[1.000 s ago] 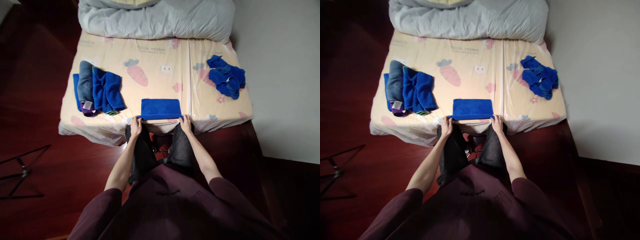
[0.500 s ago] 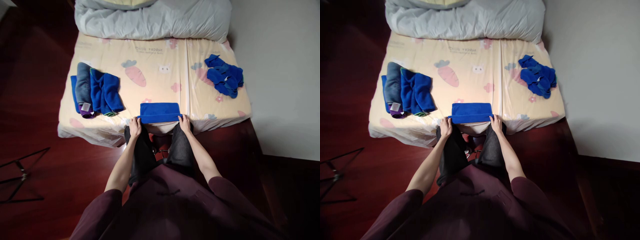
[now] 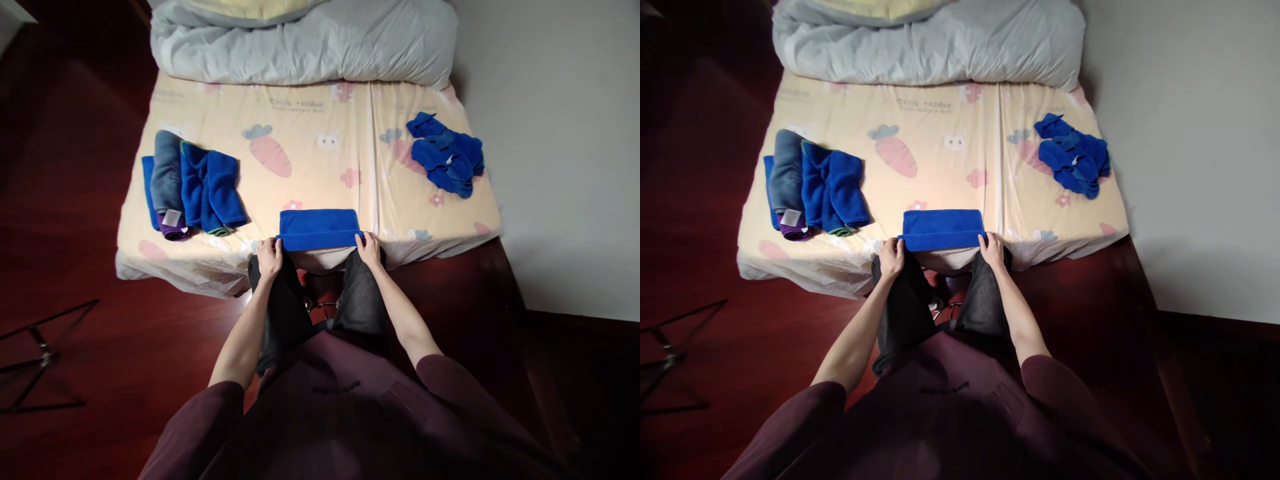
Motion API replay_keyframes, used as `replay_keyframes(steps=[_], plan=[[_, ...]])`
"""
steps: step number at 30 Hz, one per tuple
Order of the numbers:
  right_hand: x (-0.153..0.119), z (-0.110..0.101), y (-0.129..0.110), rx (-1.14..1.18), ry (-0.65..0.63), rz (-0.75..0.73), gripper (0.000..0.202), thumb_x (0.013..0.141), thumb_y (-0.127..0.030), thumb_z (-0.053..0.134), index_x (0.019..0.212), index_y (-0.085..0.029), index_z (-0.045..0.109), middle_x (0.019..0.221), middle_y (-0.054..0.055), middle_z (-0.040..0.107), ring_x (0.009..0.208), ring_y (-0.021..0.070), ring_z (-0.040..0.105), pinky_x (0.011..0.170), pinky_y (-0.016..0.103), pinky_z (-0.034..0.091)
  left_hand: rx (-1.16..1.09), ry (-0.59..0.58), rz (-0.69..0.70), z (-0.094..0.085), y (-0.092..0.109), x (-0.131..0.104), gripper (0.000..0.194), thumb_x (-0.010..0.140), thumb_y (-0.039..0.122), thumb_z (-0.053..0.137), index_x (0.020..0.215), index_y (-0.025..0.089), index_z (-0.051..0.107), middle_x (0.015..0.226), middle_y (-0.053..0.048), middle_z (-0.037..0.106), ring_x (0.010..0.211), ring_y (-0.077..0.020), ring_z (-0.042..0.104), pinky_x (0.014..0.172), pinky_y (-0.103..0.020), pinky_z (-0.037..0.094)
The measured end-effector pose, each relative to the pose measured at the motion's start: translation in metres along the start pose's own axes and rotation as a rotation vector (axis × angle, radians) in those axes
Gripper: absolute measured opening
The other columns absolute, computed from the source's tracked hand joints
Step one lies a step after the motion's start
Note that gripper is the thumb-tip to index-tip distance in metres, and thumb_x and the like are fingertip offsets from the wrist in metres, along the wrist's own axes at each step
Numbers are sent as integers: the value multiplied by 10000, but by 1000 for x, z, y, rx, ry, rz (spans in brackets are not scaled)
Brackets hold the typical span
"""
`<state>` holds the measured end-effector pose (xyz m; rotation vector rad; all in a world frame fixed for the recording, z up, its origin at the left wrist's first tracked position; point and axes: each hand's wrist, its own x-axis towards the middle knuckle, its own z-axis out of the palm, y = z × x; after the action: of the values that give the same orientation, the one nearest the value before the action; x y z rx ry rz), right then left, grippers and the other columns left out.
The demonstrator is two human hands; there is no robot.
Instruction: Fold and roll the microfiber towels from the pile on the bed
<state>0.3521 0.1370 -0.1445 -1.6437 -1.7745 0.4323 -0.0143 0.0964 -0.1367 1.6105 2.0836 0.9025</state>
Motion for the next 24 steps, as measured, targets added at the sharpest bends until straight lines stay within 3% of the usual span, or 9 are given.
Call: replay_keyframes(steps=[5,19,24], plan=[[0,-3,-1,6,0,-5,441,1084,-561,474,875,-219,659,859,88,695,837,232,662,865,355,575,5,-3,1,-1,2,0,370,1061,499,433,1056,221,677,1070,-163,726,1123,-349,634,1066,-537,494],[2,4,1,-6,46,-9,427,1053,-546,515,775,-238,616,751,56,636,767,224,623,830,350,555,-3,0,-22,0,0,1,332,1041,511,505,1080,232,682,1038,-150,733,1120,-343,622,1057,-516,487],[2,6,2,-18,43,4,422,1047,-551,524,778,-244,631,715,39,629,755,213,632,805,319,550,-61,7,-28,-1,0,1,317,1031,477,553,1204,235,662,1070,-148,724,1149,-336,610,1079,-511,478]])
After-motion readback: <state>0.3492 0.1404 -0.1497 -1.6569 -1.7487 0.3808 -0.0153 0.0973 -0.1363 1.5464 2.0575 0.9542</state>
